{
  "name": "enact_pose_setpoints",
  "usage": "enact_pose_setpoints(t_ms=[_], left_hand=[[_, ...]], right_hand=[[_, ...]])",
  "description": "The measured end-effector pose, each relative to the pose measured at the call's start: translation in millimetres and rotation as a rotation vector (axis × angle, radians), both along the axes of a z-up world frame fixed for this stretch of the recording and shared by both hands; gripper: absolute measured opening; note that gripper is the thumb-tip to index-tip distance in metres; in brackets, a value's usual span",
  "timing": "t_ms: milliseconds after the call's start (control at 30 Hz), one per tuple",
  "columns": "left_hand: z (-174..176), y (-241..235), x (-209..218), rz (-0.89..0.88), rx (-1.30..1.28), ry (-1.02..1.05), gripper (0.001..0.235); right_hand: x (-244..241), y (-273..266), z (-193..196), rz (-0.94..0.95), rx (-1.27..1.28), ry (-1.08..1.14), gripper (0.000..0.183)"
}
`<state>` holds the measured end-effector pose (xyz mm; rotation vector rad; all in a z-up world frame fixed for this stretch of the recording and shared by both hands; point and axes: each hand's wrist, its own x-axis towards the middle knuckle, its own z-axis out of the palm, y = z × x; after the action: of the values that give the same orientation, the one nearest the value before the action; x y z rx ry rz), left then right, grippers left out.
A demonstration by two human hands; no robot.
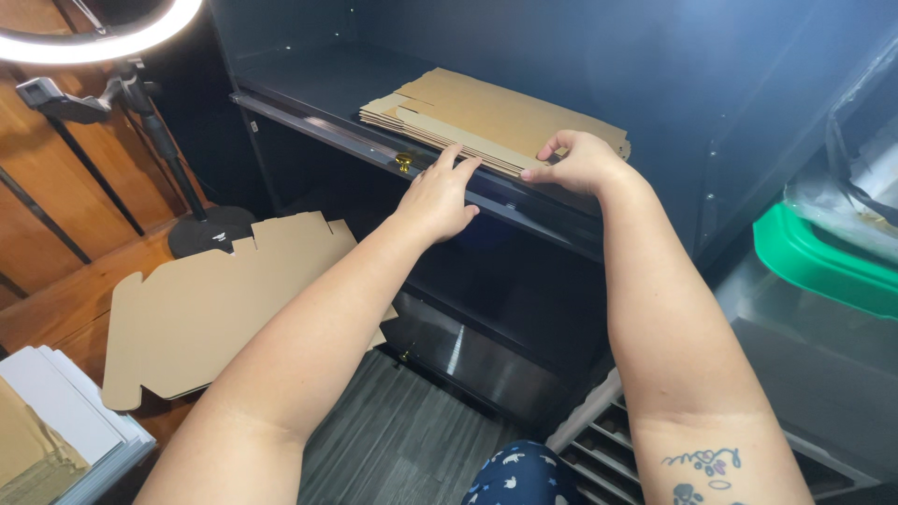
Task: The person repeatedly picks up flat, pre-cut cardboard pieces from a shelf, unfolds them, and places them onto a wooden stool. The person handles the cardboard by hand, folding and unfolding the pieces multiple times.
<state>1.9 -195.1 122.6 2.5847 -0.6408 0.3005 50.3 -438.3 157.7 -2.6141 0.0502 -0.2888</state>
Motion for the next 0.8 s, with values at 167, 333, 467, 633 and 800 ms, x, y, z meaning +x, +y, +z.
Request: enact_pose_setpoints(t_ms=[167, 333, 467, 633, 800], left_hand=[[2, -2, -2, -0.001, -0.006, -0.003, 0.07], [-1, -2, 0, -0.002, -0.003, -0.014, 0.07], [1, -2, -4, 0.0, -0.025, -0.017, 0.07], [-8, -7, 3, 0.005, -0.037, -0.006, 0.072], [-49, -15, 78, -0.146, -0.677, 0.1, 0.077]], right_hand=[[-5, 1, 7, 0.005, 0.057, -0.007, 0.047], [-12, 7, 7, 0.04, 0.072, -0.059, 0.036], [-13, 12, 8, 0.081, -0.051, -0.236, 0.016], [-1, 7, 4, 0.078, -0.181, -0.453, 0.006], [-21, 22, 1, 0.193, -0.216, -0.783, 0.008]])
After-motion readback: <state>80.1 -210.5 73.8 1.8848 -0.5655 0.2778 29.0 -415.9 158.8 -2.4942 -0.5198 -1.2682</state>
